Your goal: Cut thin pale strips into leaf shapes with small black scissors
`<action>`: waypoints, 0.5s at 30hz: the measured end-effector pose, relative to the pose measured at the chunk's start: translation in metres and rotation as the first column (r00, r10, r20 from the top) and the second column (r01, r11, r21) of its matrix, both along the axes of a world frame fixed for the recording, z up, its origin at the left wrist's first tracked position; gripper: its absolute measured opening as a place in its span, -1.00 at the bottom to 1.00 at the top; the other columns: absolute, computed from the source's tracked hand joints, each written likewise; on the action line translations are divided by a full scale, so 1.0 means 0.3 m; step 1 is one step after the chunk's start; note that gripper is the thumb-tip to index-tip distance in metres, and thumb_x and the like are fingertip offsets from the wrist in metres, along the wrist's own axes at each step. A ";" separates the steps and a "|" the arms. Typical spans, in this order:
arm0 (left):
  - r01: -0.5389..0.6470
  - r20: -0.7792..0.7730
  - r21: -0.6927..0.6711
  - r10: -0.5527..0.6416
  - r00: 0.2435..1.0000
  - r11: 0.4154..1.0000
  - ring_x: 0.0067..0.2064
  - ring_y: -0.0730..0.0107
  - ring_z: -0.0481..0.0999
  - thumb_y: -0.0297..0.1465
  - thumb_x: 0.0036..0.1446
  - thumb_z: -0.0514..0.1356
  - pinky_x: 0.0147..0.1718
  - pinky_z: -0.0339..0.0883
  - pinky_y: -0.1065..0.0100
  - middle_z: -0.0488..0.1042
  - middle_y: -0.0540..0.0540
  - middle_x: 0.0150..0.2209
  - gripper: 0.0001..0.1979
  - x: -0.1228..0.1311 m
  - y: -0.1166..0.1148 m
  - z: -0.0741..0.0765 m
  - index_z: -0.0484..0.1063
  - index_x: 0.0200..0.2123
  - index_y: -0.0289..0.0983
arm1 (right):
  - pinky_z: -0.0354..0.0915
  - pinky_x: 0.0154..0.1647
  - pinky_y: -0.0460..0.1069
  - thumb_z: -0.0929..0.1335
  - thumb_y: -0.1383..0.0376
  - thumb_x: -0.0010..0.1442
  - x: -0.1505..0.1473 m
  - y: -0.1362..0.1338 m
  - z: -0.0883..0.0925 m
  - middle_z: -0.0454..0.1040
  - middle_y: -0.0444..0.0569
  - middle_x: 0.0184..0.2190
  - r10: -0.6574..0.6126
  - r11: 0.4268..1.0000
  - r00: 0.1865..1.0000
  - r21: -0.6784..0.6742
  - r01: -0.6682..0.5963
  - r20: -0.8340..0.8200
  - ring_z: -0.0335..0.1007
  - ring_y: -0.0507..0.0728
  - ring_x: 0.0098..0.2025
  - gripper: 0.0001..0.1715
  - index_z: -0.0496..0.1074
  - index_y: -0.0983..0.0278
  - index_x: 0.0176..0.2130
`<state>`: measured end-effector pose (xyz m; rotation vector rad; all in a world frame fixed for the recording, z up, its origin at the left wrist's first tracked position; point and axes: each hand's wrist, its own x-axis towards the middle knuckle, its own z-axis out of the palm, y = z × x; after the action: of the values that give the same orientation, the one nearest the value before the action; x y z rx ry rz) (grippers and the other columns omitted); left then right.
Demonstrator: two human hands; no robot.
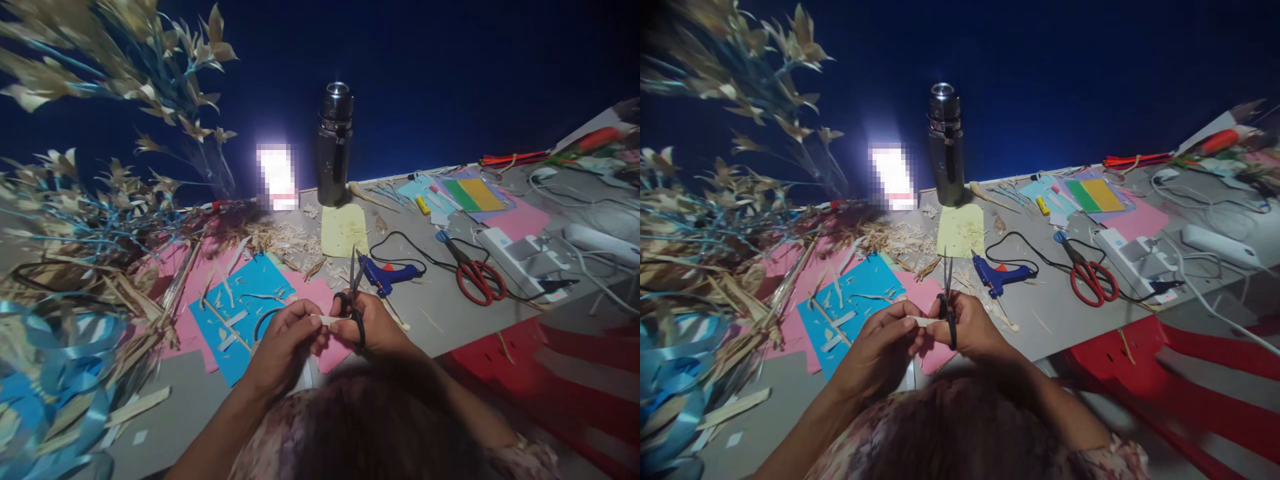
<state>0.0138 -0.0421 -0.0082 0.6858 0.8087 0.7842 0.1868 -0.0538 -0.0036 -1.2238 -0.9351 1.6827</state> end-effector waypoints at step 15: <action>-0.207 -0.087 0.051 0.210 0.974 0.977 -0.46 0.47 0.38 -0.39 0.02 0.40 -0.40 0.25 0.40 0.45 0.03 -0.50 -0.85 0.021 0.006 0.003 0.49 -0.47 -0.28 | 0.10 -0.48 -0.11 0.54 0.18 0.04 -0.001 -0.005 -0.077 0.36 -0.19 -0.46 -0.137 0.989 0.986 0.039 0.141 -0.099 0.20 -0.02 -0.48 -0.63 0.45 0.30 -0.22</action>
<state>0.0200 -0.0403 -0.0072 0.6846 0.9610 0.9670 0.1864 -0.0552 -0.0267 -1.1414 -0.8069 1.5869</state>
